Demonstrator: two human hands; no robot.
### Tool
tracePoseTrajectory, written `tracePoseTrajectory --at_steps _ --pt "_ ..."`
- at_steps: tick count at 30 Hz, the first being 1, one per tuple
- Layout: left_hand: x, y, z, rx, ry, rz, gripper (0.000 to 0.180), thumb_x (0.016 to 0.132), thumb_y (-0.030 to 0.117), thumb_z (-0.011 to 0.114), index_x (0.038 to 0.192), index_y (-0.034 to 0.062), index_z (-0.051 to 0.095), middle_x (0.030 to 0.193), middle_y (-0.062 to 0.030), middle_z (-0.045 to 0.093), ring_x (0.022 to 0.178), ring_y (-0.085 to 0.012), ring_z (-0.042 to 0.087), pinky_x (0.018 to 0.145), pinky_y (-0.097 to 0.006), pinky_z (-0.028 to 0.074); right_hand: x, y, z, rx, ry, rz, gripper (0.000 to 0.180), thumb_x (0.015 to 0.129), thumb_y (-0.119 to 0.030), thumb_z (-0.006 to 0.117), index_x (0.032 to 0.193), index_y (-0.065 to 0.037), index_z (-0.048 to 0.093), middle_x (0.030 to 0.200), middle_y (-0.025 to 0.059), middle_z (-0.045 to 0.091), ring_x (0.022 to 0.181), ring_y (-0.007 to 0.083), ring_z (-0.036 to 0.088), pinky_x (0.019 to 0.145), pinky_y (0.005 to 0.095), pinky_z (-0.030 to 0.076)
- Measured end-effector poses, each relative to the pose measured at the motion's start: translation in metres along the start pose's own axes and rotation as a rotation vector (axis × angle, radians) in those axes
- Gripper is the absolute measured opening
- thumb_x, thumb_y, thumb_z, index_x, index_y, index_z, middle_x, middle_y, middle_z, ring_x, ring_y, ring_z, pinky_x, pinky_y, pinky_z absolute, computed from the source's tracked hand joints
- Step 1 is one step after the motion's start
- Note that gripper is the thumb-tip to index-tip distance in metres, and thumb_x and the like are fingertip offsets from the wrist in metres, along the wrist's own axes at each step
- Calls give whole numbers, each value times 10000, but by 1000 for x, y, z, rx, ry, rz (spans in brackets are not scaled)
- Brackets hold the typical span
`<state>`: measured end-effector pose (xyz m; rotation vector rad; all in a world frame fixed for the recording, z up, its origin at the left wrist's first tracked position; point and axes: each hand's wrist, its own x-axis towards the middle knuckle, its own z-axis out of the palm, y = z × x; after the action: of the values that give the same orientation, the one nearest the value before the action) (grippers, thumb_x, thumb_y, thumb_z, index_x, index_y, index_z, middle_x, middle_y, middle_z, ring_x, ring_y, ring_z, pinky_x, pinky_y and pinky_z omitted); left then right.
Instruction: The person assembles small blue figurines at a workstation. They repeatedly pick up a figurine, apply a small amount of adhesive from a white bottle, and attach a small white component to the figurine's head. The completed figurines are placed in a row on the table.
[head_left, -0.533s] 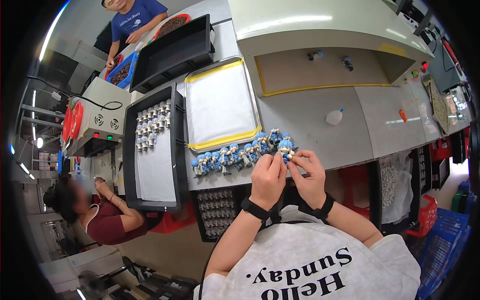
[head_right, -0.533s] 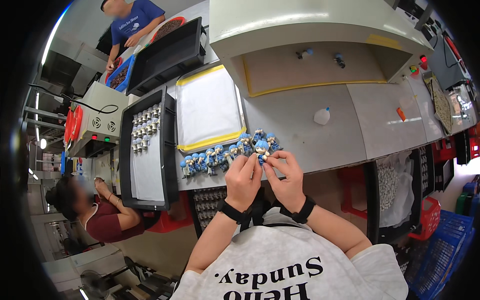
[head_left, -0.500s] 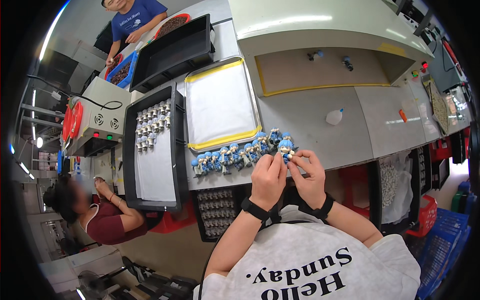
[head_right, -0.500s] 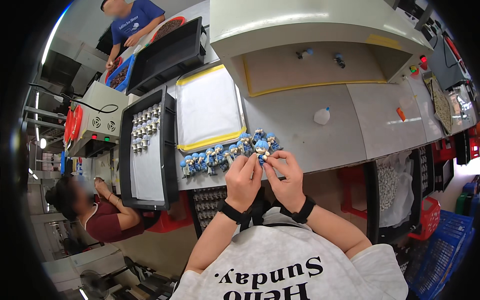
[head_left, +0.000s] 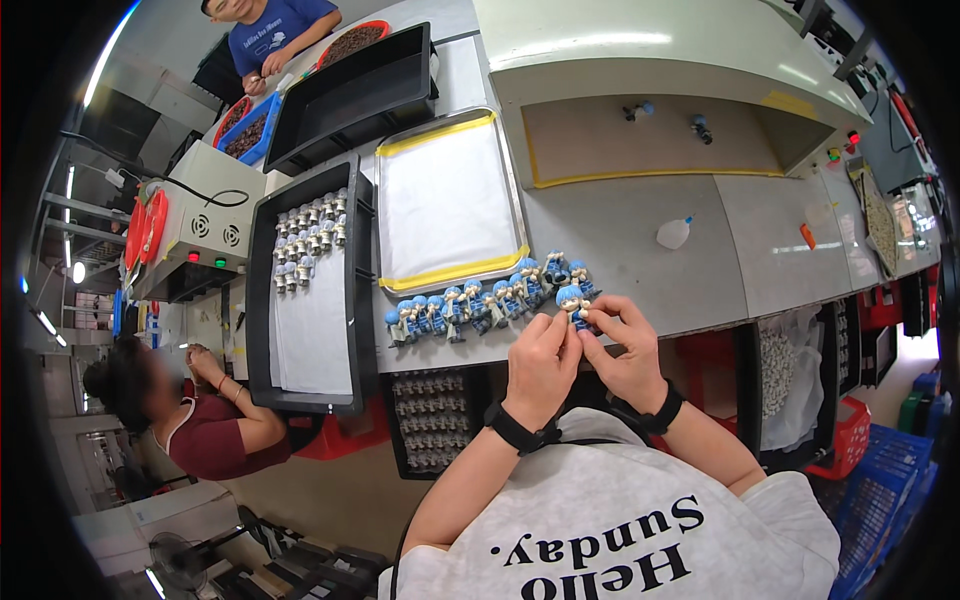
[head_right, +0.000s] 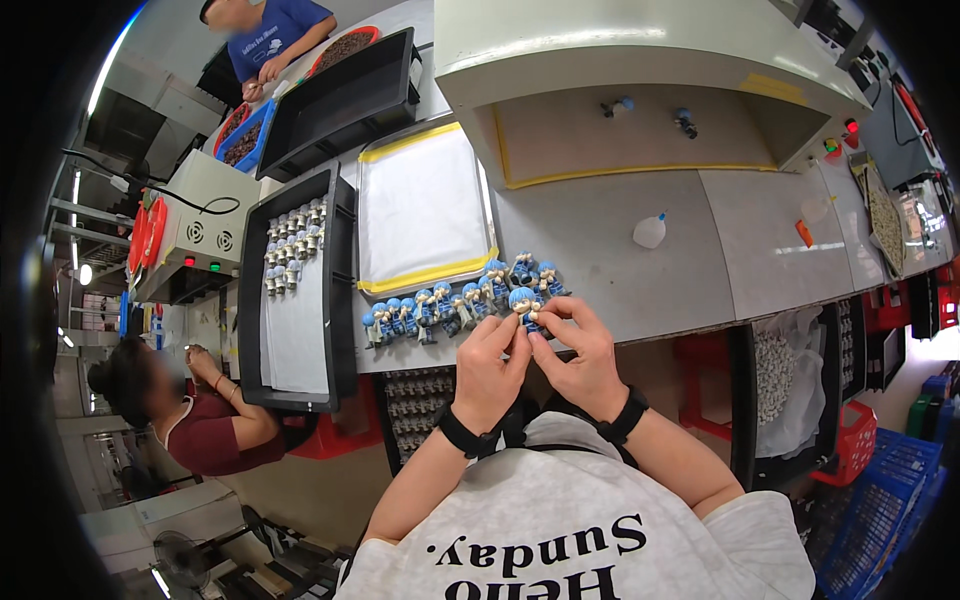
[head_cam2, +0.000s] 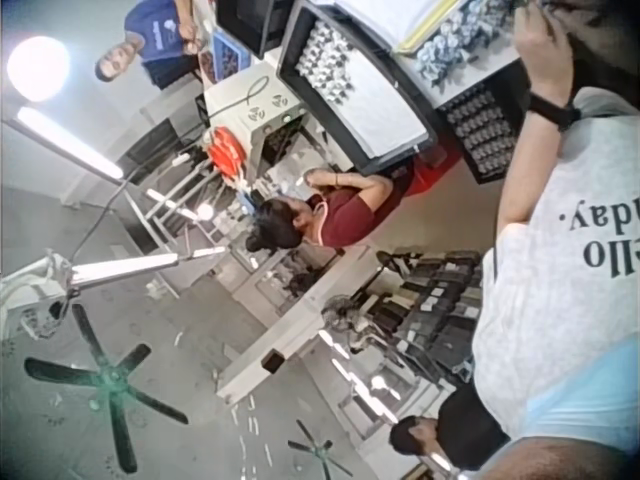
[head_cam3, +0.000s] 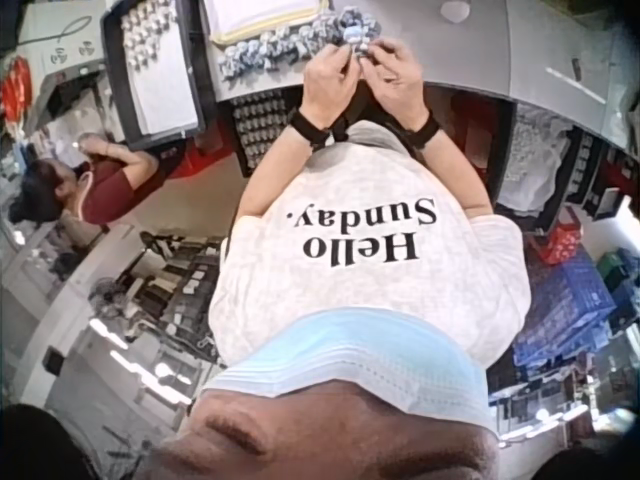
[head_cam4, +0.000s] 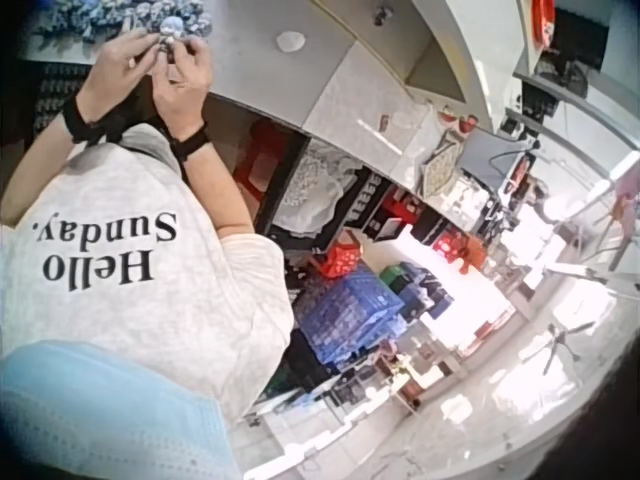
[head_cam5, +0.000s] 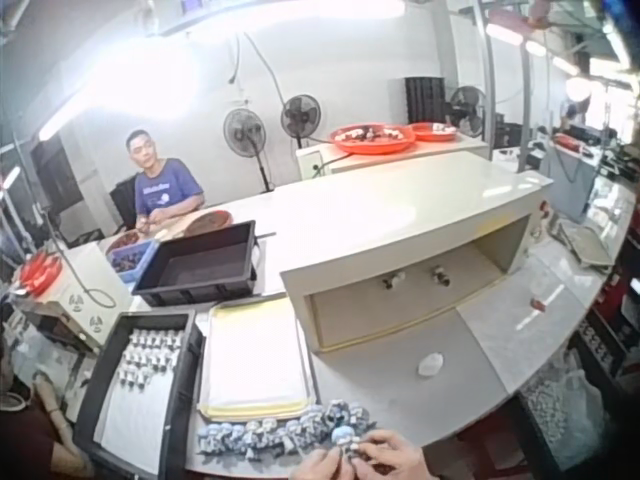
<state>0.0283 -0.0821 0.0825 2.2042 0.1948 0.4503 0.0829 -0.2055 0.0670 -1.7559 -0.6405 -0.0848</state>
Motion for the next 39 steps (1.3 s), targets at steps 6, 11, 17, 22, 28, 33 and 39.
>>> tracePoseTrajectory --at_steps 6,11,17,22,28,33,39 --pt "2 -1 -3 29 -31 123 168 792 -9 597 955 -50 610 705 -140 520 582 -297 548 509 -358 436 -3 -3 0 21 18 28 171 727 43 679 892 46 635 915 110 588 801 231 593 706 296 477" --pt "3 -3 -5 21 -58 184 182 786 -19 591 966 -45 597 703 -142 512 603 -310 547 523 -373 436 -5 -3 0 50 36 32 171 725 69 672 891 55 631 909 104 581 782 202 583 679 278 479" --pt "6 -2 -9 17 -93 227 182 782 -23 586 960 -60 587 695 -142 502 612 -309 539 535 -378 437 -5 -4 -1 51 29 45 166 732 81 664 892 58 629 918 96 577 774 188 577 670 265 476" --pt "6 -5 -9 5 -108 244 206 762 -41 579 967 -62 584 696 -141 493 626 -308 537 542 -378 435 -5 -3 -1 36 21 30 165 733 82 666 892 57 629 922 93 575 766 182 572 668 265 474" --pt "5 -8 -8 -3 -121 246 217 757 -48 574 974 -59 580 701 -141 488 636 -306 535 545 -378 430 -6 -2 -1 38 24 26 162 731 84 667 887 57 630 917 92 575 755 176 566 662 262 470" --pt "4 -11 -7 -2 -130 251 208 765 -45 574 973 -54 578 704 -141 486 638 -305 536 544 -376 428 -7 -1 0 41 18 46 156 734 81 665 884 53 630 913 86 574 750 171 564 656 259 467" --pt "3 -14 -6 -7 -137 253 204 771 -42 575 974 -49 579 706 -139 487 643 -304 539 547 -377 429 -8 -1 0 33 13 51 151 737 80 663 881 48 629 911 80 574 745 164 561 650 257 465"
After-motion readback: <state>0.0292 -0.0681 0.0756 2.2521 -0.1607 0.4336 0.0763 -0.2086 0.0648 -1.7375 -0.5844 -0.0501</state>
